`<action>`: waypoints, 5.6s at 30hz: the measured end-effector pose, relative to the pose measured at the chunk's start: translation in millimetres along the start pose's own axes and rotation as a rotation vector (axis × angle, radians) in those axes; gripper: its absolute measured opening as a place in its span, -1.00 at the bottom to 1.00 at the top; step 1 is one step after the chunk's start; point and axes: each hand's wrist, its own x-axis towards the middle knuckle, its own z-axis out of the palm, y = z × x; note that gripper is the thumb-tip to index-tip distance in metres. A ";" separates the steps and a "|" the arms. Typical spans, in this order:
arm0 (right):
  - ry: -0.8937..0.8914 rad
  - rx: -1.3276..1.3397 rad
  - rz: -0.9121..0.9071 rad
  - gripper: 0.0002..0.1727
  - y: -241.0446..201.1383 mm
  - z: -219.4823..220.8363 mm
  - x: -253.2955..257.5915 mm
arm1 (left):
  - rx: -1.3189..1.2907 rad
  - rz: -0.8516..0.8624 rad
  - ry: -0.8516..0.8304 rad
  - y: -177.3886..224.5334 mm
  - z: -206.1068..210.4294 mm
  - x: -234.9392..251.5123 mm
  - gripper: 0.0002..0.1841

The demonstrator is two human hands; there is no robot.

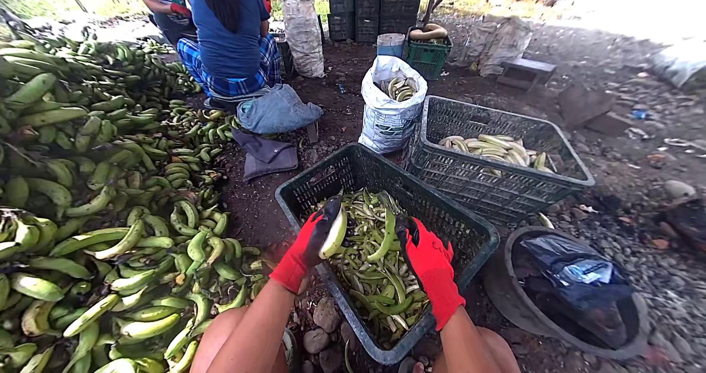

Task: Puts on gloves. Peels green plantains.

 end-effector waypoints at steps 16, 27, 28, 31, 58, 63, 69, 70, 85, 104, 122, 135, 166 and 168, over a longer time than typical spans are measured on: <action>-0.094 -0.141 -0.176 -0.38 -37.8 28.6 -35.3 | 0.156 -0.011 0.585 -10.4 25.8 13.9 -0.56; -0.087 0.015 -0.148 -0.42 -17.5 17.5 -6.8 | 0.758 0.020 0.011 -1.5 40.2 -14.2 -0.49; -0.099 0.061 -0.153 -0.41 -10.1 17.6 0.0 | 0.757 0.005 -0.091 -1.6 41.7 -16.0 -0.47; -0.100 0.218 -0.181 -0.39 4.3 20.5 6.4 | 0.545 -0.040 -0.048 -8.5 39.5 -8.7 -0.46; -0.135 0.471 -0.153 -0.47 6.8 29.7 5.9 | 0.499 0.161 0.127 -19.8 53.5 -11.6 -0.51; -0.080 0.194 -0.150 -0.39 3.1 22.0 -8.7 | -0.018 -0.154 0.291 -12.7 37.1 7.2 -0.60; -0.121 0.065 -0.472 -0.34 0.0 36.6 -34.3 | -0.192 -0.286 0.225 -5.4 14.7 5.3 -0.62; -0.101 0.074 -0.531 -0.33 2.4 38.5 -35.2 | -0.191 -0.288 0.199 -5.1 13.0 4.7 -0.59; -0.092 0.424 0.007 -0.43 9.0 27.0 7.9 | 0.013 -0.004 0.338 -15.9 47.4 -4.0 -0.54; -0.143 -0.061 -0.424 -0.34 -9.2 15.2 -29.5 | 0.224 0.305 0.146 -12.0 27.0 -15.9 -0.57; -0.327 0.124 -0.711 -0.30 8.8 4.8 -22.3 | 0.161 0.142 0.213 -14.5 26.4 -8.9 -0.57; 0.021 0.264 -0.085 -0.39 -1.1 18.1 -0.2 | 0.131 0.265 0.233 -19.8 44.7 -16.8 -0.47; -0.001 1.637 -0.545 -0.33 164.1 -59.3 -23.2 | 1.788 -0.704 -0.956 -139.5 87.8 31.6 0.31; 0.009 1.655 -0.585 -0.39 163.9 -61.7 -24.4 | 1.859 -0.654 -1.008 -148.0 91.3 26.5 0.25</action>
